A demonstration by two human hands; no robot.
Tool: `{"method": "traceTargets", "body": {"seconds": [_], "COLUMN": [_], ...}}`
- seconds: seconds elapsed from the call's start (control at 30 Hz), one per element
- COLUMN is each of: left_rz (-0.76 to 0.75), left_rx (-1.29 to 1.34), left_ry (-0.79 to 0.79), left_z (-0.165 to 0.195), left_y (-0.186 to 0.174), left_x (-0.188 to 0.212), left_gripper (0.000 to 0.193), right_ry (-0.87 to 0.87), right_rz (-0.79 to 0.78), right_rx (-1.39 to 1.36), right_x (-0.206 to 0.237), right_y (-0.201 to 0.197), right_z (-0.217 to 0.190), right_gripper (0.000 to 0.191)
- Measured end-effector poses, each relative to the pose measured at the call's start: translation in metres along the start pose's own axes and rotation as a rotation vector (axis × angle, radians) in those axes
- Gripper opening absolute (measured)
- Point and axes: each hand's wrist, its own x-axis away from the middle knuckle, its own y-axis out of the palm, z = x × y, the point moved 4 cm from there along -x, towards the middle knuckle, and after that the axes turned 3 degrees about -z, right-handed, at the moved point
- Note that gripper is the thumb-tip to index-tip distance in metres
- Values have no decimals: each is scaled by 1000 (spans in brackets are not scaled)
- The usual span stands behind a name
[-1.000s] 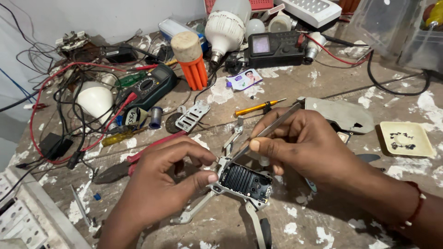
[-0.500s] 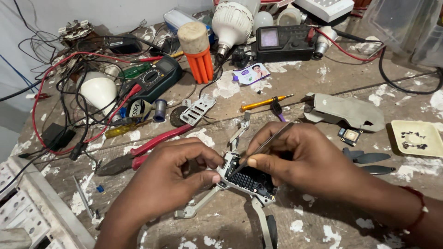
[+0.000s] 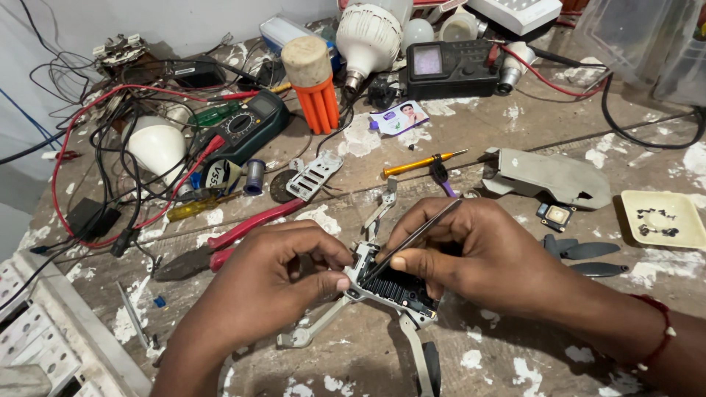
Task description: The person removes the top shell from a small drone and brushes dust off its internal components with a toothbrush. They then unscrew parts with a screwdriver, use tweezers on the internals, and scrape the drone body with a flat blade.
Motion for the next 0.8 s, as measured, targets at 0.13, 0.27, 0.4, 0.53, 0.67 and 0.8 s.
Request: {"method": "traceTargets", "body": {"seconds": [0.13, 0.27, 0.4, 0.53, 0.67, 0.8], "left_rz": [-3, -2, -7, -11, -10, -4], "left_rx": [3, -12, -3, 8, -8, -32], "left_ry": [8, 20, 24, 60, -1, -55], "left_z": [1, 0, -2, -2, -1, -1], "left_y": [0, -1, -1, -1, 0, -1], "left_x": [0, 0, 0, 0, 0, 0], "left_gripper": [21, 21, 21, 20, 19, 23], "right_ry": [4, -2, 31, 42, 16, 10], "right_rz": [-1, -4, 3, 12, 18, 24], "right_rx": [12, -2, 6, -3, 2, 24], "right_x": [-1, -1, 0, 1, 1, 0], "right_y": [-1, -1, 0, 2, 3, 3], "right_z": [1, 2, 2, 1, -1, -4], "right_gripper": [21, 21, 20, 18, 15, 19]}}
